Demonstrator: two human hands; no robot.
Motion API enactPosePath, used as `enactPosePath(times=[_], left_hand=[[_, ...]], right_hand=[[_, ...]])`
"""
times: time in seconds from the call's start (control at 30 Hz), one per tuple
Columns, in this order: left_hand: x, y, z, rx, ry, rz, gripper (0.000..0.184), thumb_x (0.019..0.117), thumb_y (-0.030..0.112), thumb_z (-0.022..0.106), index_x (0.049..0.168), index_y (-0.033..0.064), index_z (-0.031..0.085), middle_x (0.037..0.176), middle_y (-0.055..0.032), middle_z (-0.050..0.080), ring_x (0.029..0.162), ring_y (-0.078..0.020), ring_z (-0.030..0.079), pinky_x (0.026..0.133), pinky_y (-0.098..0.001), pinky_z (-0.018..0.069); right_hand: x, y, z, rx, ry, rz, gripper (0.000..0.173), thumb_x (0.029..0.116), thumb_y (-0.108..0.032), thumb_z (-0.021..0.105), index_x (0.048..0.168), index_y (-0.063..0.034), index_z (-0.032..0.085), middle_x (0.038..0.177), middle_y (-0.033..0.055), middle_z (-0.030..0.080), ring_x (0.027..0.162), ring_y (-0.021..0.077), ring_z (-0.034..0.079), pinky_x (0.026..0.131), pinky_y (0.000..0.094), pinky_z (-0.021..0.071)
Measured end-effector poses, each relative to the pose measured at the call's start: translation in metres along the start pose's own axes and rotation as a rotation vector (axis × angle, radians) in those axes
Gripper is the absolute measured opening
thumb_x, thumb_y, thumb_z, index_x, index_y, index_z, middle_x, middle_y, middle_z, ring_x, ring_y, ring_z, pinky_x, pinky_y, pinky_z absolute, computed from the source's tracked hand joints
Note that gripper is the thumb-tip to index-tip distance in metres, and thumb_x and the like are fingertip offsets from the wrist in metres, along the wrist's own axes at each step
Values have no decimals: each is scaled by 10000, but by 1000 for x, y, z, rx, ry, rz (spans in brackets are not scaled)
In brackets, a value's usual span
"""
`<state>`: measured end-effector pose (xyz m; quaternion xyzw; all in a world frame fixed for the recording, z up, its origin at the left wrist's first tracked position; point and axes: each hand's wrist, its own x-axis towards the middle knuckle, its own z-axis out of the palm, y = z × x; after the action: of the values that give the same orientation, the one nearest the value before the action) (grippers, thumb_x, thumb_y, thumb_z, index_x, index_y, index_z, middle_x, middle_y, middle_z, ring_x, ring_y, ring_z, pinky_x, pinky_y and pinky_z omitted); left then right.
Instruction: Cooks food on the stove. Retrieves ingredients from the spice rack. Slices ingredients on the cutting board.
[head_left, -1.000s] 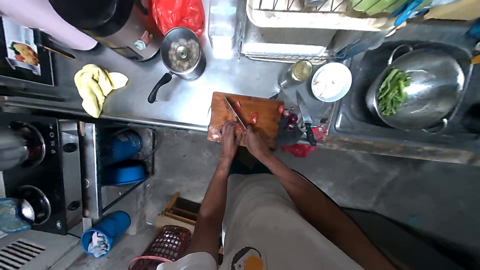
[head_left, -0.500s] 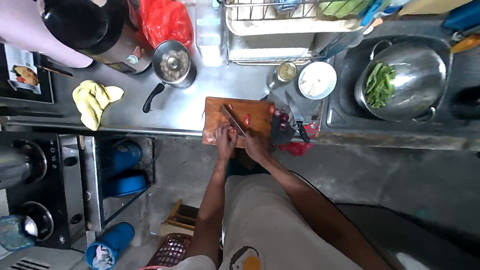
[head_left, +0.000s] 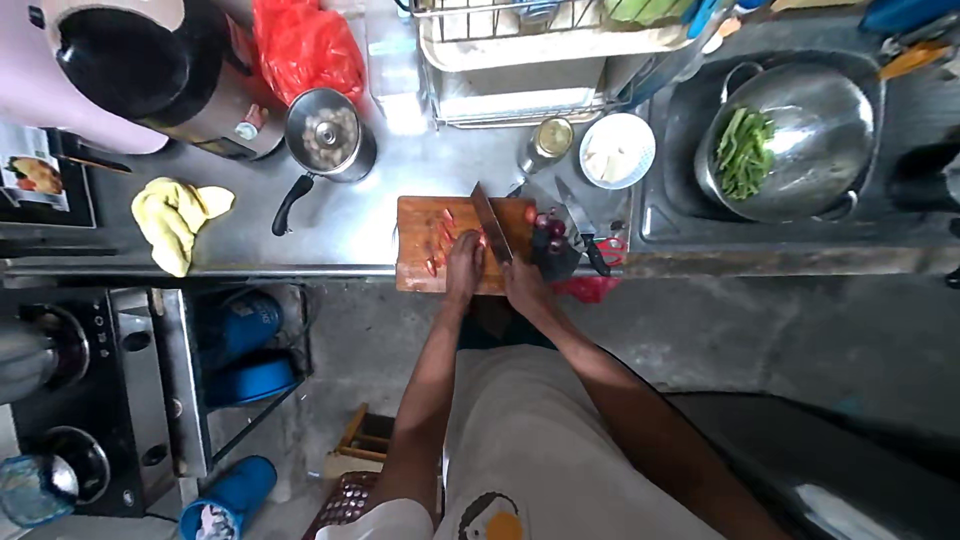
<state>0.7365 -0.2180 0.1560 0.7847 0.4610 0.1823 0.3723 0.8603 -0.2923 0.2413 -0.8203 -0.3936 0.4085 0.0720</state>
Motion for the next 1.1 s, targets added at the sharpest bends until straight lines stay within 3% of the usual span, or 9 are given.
enactPosePath(times=[0.13,0.33,0.43,0.57,0.63,0.77,0.93,1.1], left_hand=[[-1,4,6,-26,27,-43,266,1023,106,596,1267,9,639,1356,-167,617,1198,-286,645,1023,-444,545],[2,2,7,-24,20,-78,261,1026,118,600,1256,6,654,1355,-165,620,1209,-283,643,1038,-439,538],[4,0,3,-11,6,-62,266,1020,120,603,1256,11,657,1338,-165,634,1185,-281,657,1026,-448,547],[11,-12,8,-38,7,-22,266,983,78,635,1233,-2,678,1283,-158,661,1136,-241,678,1010,-385,562],[8,-11,5,-37,-13,2,302,961,56,662,1257,-3,657,1319,-161,639,1169,-253,661,1026,-395,552],[8,-8,1,34,-28,12,315,1007,96,613,1309,7,622,1390,-170,598,1244,-285,623,1056,-426,527],[37,-14,-5,42,0,-8,251,1002,79,598,1223,-19,668,1265,-170,668,1156,-270,669,1029,-409,544],[14,-9,-15,86,-41,35,265,995,60,587,1244,-6,650,1358,-158,626,1200,-290,647,1030,-449,539]], right_hand=[[-1,-5,5,-23,-3,17,357,1111,-287,430,1320,-14,523,971,233,677,901,409,706,768,570,579],[4,-8,8,-22,-8,-3,293,1101,-236,449,1278,-16,528,934,222,681,851,409,711,726,575,581],[6,-11,9,-30,-22,-7,292,1085,-205,465,1291,-6,520,922,226,683,843,419,713,717,593,581],[18,-7,26,11,21,-29,334,1086,-213,478,1357,-20,462,908,224,670,815,414,707,694,587,583],[22,-8,32,42,44,-45,347,1079,-192,497,1375,-20,439,894,217,663,792,408,704,683,576,586],[21,-6,35,51,64,-52,353,1070,-186,520,1372,-18,450,899,226,666,795,415,705,681,579,586],[9,-6,29,-41,41,-29,316,1054,-157,542,1314,13,483,960,233,679,890,416,717,759,566,596],[19,-15,28,-14,45,10,317,1059,-168,521,1322,7,489,957,243,686,875,433,717,732,587,590]])
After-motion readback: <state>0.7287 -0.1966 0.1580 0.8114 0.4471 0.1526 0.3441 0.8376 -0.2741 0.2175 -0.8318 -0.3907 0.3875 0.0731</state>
